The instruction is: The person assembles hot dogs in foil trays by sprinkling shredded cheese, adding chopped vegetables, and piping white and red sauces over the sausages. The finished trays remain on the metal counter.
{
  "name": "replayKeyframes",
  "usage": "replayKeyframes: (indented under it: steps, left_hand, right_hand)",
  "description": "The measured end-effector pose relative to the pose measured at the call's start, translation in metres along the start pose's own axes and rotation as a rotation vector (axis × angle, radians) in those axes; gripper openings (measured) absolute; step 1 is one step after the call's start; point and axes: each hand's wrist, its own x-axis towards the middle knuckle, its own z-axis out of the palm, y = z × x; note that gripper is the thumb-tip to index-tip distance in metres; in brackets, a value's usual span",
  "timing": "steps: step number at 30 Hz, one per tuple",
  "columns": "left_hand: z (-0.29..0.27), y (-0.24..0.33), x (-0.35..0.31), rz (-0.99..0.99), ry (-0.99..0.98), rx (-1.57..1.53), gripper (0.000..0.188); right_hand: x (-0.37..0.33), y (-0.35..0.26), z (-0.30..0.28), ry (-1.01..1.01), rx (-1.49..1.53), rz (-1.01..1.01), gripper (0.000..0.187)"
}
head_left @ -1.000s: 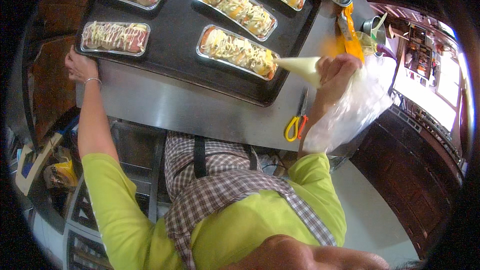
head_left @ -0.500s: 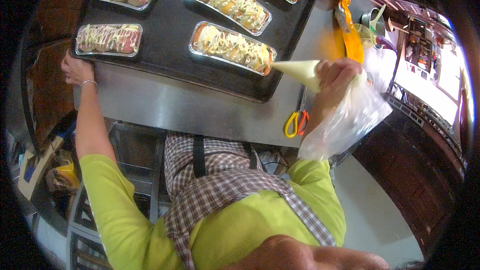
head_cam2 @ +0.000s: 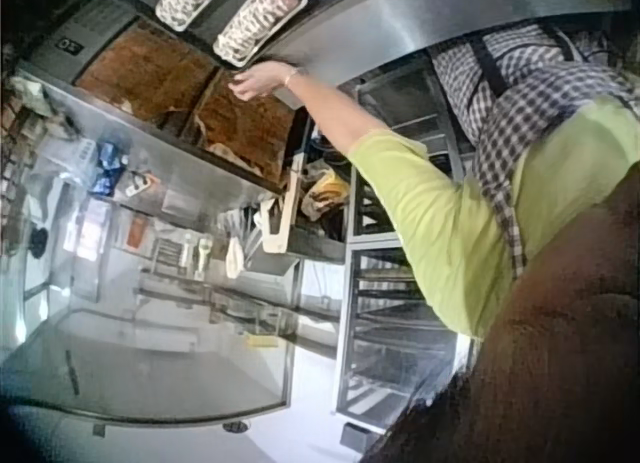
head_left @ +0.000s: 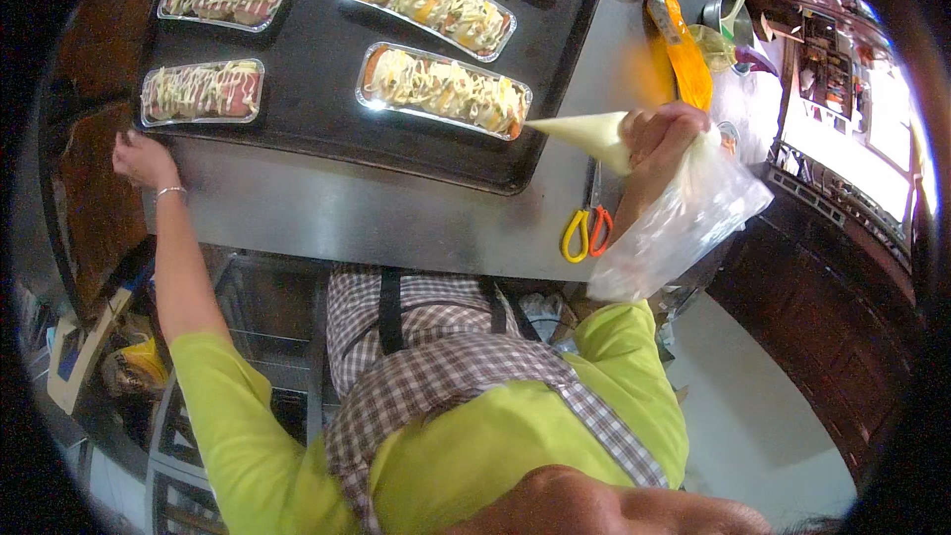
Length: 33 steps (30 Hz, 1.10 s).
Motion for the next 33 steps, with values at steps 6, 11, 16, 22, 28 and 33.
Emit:
replayKeyframes:
  steps: [6,11,16,22,28,33]
  left_hand:
    - [-0.064,0.062,-0.05,-0.067,0.128,-0.539,0.036]
    - [-0.145,0.2,-0.143,0.441,-0.706,-0.747,0.045]
    - [-0.166,0.328,-0.177,0.957,-0.7,-0.97,0.077]
    - [-0.226,0.425,-0.113,0.531,-0.972,-1.363,0.025]
    - [-0.227,0.431,-0.129,1.469,0.199,-0.361,0.03]
    - [-0.242,0.415,-0.181,1.53,-0.039,-0.729,0.026]
  right_hand:
    - [0.003,0.003,0.015,0.059,-0.079,-0.031,0.034]
    - [0.025,-0.002,0.027,0.026,-0.182,-0.168,0.028]
    - [0.026,-0.053,0.1,-0.201,-0.226,-0.301,0.034]
    - [0.026,-0.11,0.112,-0.539,-0.68,-0.55,0.037]
    - [0.031,-0.121,0.098,-0.497,-0.119,-0.125,0.033]
    - [0.054,-0.112,0.088,-0.438,-0.392,-0.523,0.038]
